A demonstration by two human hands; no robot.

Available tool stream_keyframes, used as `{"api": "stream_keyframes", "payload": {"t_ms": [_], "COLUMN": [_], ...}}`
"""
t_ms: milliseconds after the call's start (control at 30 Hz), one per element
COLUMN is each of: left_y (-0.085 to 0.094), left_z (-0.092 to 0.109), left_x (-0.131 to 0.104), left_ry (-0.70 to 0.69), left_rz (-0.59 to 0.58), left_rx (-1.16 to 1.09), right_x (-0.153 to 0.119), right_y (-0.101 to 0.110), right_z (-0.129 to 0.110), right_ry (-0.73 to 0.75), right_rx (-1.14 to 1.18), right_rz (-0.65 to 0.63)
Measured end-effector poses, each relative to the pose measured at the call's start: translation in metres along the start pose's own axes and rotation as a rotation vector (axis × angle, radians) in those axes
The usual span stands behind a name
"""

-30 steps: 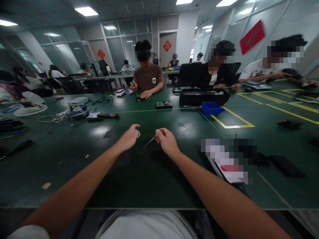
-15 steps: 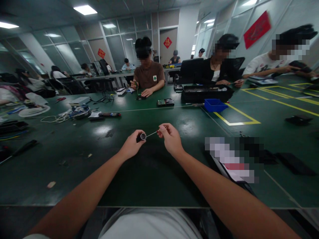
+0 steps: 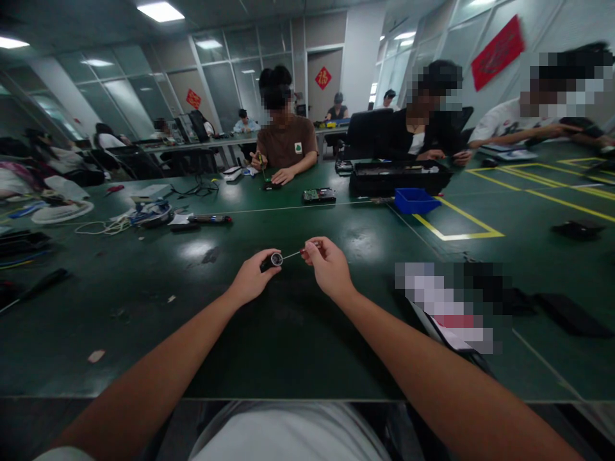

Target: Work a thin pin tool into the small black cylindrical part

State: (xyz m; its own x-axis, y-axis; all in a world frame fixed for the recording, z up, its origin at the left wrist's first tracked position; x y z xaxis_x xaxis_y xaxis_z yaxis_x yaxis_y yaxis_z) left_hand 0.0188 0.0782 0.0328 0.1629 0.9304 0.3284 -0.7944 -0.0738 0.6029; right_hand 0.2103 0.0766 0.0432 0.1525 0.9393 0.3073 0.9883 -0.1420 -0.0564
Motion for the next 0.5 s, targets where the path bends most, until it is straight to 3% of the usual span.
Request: {"api": "stream_keyframes", "payload": {"t_ms": [167,500], "left_y": [0.0017,0.0004], "left_z": [-0.0019,0.0012], "left_x": [0.0007,-0.0007], "left_ry": [0.006,-0.026], "left_rz": [0.007,-0.003], "left_rx": [0.007,0.003], "right_x": [-0.0006,-0.0015], "right_y": [0.0028,-0.0021], "right_z": [-0.0065,-0.0096], "right_ry": [0.019,0.029], "right_rx": [-0.060,-0.030], "right_rz": [0.032,-0.046]}}
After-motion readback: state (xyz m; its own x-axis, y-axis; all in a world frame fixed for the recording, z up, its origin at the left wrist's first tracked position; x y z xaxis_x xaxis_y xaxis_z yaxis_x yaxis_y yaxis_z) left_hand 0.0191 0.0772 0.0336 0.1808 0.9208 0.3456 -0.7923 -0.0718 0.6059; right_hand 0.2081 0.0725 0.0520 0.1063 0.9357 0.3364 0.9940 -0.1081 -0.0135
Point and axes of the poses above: each hand's wrist, its own x-axis towards the middle knuckle, its own y-axis out of the back of the hand, z = x × y, the point moved 9 cm from there along x, towards the middle knuckle, and after that the axes turned 5 degrees about z, right-handed, at the moved point
